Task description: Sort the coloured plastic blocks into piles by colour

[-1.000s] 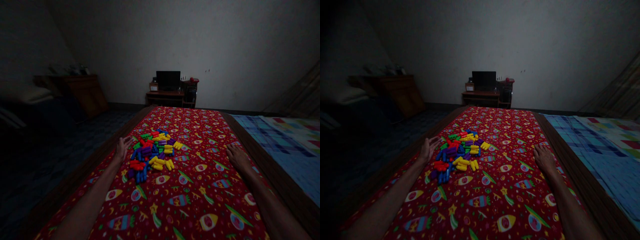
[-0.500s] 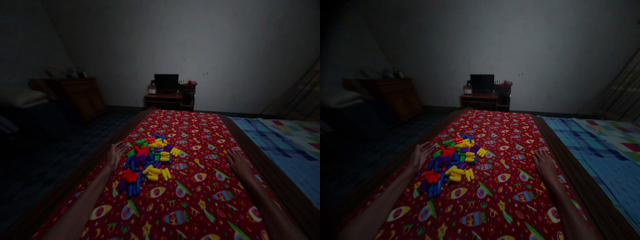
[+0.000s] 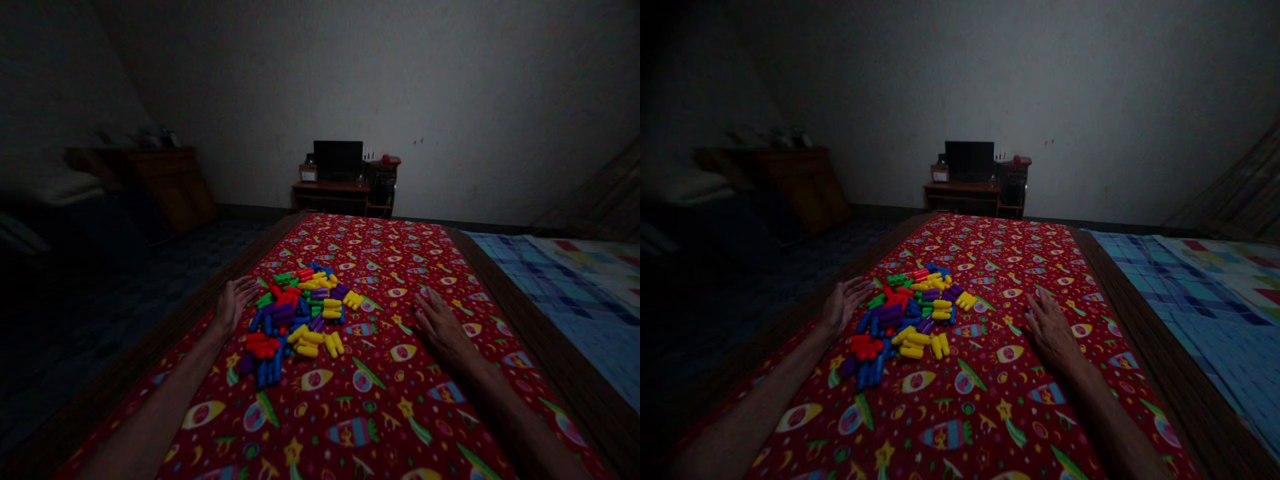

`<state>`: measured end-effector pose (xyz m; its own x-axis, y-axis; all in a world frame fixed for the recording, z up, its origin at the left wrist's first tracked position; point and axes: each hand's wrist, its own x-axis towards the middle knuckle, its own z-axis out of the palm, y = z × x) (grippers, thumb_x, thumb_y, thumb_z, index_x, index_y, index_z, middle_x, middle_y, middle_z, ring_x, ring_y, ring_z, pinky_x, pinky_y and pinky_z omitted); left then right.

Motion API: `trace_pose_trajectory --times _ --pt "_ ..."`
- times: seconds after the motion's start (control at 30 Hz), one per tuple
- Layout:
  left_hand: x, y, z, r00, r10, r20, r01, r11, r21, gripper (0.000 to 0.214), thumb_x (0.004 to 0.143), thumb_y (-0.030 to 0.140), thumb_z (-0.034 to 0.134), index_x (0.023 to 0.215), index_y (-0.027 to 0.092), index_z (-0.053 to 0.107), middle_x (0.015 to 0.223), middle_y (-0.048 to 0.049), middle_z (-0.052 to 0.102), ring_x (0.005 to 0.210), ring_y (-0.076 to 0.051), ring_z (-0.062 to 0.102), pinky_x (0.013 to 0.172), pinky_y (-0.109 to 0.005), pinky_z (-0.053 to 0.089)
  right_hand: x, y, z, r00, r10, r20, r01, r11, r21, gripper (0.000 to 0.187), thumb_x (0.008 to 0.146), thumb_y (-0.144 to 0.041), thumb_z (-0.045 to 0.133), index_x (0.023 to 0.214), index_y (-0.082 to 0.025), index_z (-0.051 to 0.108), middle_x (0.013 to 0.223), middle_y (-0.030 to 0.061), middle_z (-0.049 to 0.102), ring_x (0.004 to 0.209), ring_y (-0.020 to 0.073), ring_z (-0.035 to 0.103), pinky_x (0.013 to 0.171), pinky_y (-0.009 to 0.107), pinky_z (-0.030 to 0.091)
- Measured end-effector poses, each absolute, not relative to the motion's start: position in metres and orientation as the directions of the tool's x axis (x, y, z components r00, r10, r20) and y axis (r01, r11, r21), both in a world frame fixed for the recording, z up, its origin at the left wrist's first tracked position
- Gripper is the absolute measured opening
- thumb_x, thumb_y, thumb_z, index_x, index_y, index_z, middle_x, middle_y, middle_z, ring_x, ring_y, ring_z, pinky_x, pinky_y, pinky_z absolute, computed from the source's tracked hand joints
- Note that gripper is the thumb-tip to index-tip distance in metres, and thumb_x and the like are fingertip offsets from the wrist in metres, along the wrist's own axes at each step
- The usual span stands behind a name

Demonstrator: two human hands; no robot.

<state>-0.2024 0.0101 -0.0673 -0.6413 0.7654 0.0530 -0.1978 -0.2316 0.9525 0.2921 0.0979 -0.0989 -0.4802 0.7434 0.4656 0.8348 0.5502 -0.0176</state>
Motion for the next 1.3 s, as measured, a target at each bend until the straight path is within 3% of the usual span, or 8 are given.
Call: trace_pose_trajectory --times 0.1,0.3,0.5,0.87,0.97,1.13,1.3 --pt "-0.201 0.01 -0.067 -0.642 0.764 0.064 -0.188 -0.238 0.953 0.039 0.085 0.052 0.05 0.091 0.015 0.062 0.091 -0.0086 0.069 0.09 -0.022 0.068 0.099 -0.042 0.046 0.298 0.104 -0.113 -0.562 0.748 0.353 0.808 0.588 0.039 0.05 0.098 -0.039 0.027 0.139 -0.019 0.047 0.148 0.0118 0.041 0.138 0.0269 0.033 0.108 0.049 0.035" --pt "-0.201 0.011 -0.067 -0.653 0.755 0.06 -0.174 -0.227 0.958 0.039 0.084 0.051 0.051 0.087 0.014 0.062 0.088 -0.0088 0.068 0.087 -0.021 0.067 0.097 -0.041 0.047 0.34 0.121 -0.127 -0.551 0.778 0.301 0.834 0.524 0.172 0.046 0.095 -0.032 0.029 0.129 -0.022 0.057 0.148 0.0096 0.041 0.14 0.0302 0.03 0.108 0.055 0.03" --pt "-0.203 0.01 -0.069 -0.641 0.764 0.08 -0.141 -0.22 0.965 0.04 0.084 0.051 0.052 0.084 0.013 0.064 0.089 -0.0091 0.068 0.088 -0.021 0.067 0.096 -0.042 0.048 0.341 0.121 -0.125 -0.39 0.883 0.262 0.921 0.37 0.124 0.053 0.095 -0.039 0.025 0.137 -0.02 0.05 0.149 0.0095 0.041 0.14 0.0303 0.03 0.109 0.052 0.029" --pt "-0.207 0.01 -0.072 -0.615 0.78 0.115 -0.077 -0.205 0.976 0.049 0.08 0.06 0.052 0.086 0.012 0.063 0.093 -0.0118 0.068 0.097 -0.027 0.066 0.097 -0.045 0.047 0.338 0.12 -0.122 -0.36 0.9 0.244 0.932 0.341 0.121 0.058 0.095 -0.042 0.021 0.141 -0.016 0.046 0.151 0.0086 0.038 0.141 0.0304 0.027 0.111 0.05 0.027" --pt "-0.205 0.011 -0.074 -0.578 0.798 0.169 0.041 -0.178 0.983 0.058 0.074 0.067 0.053 0.093 0.014 0.064 0.106 -0.0146 0.067 0.109 -0.031 0.062 0.102 -0.049 0.043 0.338 0.119 -0.121 -0.382 0.891 0.246 0.924 0.361 0.125 0.056 0.095 -0.04 0.023 0.139 -0.016 0.048 0.15 0.0092 0.039 0.141 0.0296 0.027 0.112 0.05 0.026" --pt "-0.182 0.02 -0.07 -0.297 0.923 0.246 0.391 -0.118 0.913 0.067 0.067 0.076 0.054 0.109 0.025 0.067 0.121 -0.0094 0.065 0.137 -0.031 0.037 0.116 -0.048 0.021 0.335 0.115 -0.118 -0.387 0.883 0.266 0.922 0.361 0.142 0.052 0.095 -0.038 0.025 0.138 -0.021 0.049 0.149 0.0079 0.041 0.137 0.0295 0.033 0.109 0.05 0.03" --pt "-0.143 0.041 -0.052 -0.198 0.95 0.242 0.434 -0.137 0.891 0.083 0.073 0.079 0.04 0.131 0.021 0.055 0.129 -0.0095 0.062 0.14 -0.029 0.031 0.118 -0.047 0.016 0.33 0.11 -0.11 -0.391 0.888 0.243 0.92 0.369 0.134 0.05 0.095 -0.035 0.026 0.136 -0.022 0.052 0.149 0.0078 0.04 0.138 0.0309 0.031 0.108 0.052 0.03"
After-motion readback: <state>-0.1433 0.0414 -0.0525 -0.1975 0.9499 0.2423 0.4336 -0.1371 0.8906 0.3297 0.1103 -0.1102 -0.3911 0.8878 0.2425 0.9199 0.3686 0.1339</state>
